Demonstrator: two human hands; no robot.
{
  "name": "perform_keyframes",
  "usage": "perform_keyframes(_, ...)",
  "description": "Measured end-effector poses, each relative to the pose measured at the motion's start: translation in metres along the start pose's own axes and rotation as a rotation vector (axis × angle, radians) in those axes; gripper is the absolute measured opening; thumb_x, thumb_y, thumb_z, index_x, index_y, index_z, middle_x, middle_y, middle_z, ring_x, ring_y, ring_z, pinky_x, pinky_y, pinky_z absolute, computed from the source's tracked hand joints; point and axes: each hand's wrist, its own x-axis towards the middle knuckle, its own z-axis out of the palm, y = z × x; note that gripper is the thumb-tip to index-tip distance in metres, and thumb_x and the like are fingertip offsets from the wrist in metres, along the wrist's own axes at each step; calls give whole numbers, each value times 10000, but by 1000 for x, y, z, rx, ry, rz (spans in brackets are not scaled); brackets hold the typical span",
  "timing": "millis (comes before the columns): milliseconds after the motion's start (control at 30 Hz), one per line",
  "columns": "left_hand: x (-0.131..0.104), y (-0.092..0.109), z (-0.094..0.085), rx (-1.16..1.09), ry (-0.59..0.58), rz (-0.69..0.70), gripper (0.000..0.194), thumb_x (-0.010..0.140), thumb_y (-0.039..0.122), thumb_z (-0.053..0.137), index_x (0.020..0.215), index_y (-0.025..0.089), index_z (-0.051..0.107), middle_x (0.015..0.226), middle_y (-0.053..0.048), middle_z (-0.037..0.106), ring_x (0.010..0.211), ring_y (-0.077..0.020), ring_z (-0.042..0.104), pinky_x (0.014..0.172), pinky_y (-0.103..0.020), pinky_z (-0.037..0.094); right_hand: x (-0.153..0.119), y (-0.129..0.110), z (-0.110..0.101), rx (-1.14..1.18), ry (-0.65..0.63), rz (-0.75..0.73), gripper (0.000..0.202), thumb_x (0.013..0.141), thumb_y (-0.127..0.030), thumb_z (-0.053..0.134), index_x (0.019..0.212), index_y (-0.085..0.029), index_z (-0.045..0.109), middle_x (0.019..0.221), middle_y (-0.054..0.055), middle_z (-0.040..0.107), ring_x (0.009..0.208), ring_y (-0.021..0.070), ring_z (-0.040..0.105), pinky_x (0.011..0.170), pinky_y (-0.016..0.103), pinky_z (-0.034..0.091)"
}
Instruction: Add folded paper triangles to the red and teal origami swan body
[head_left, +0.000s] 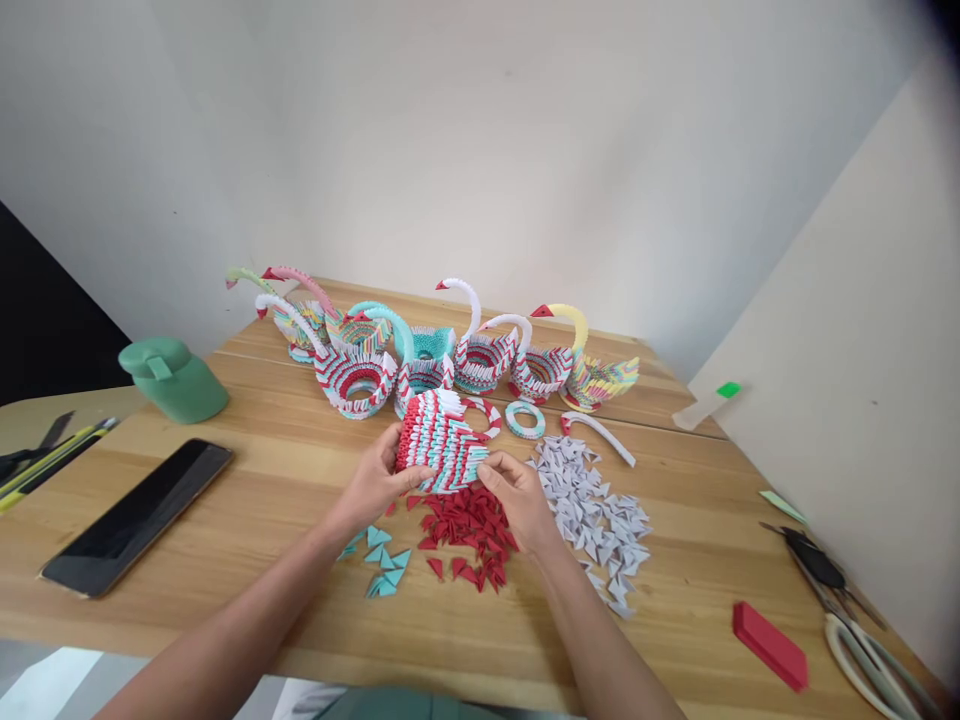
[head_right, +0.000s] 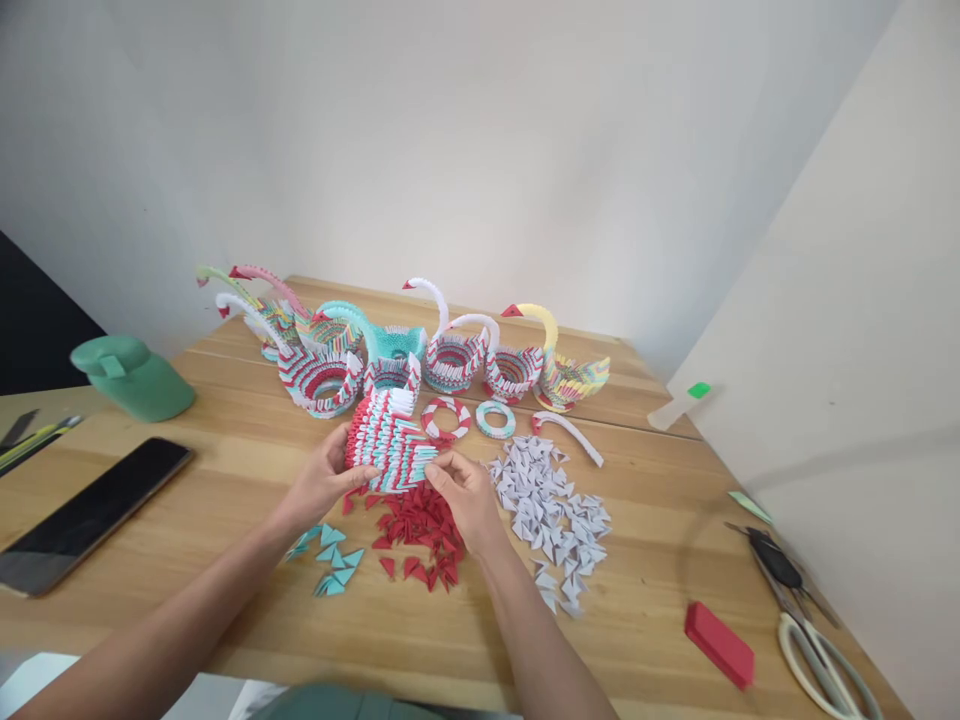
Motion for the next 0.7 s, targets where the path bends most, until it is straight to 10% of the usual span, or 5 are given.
perform_keyframes(433,6,14,-21,10,183,238,572,608,281,850,1094,162,574,1047,-57,687,970,-223,641,843,-311,519,6,1,4,-230,85,-118,327,901,-513,539,1001,-237,683,940,58,725,888,239,647,841,389,481)
perform_keyframes(700,10,15,-26,-36,209,316,588,611,343,852,1097,163,575,1065,-64,675,1027,-245,622,905,-341,491,-5,-8,40,-892,-526,-405,175,933,-264,548,992,-274,712,958,43,730,917,236,634,879,405,423)
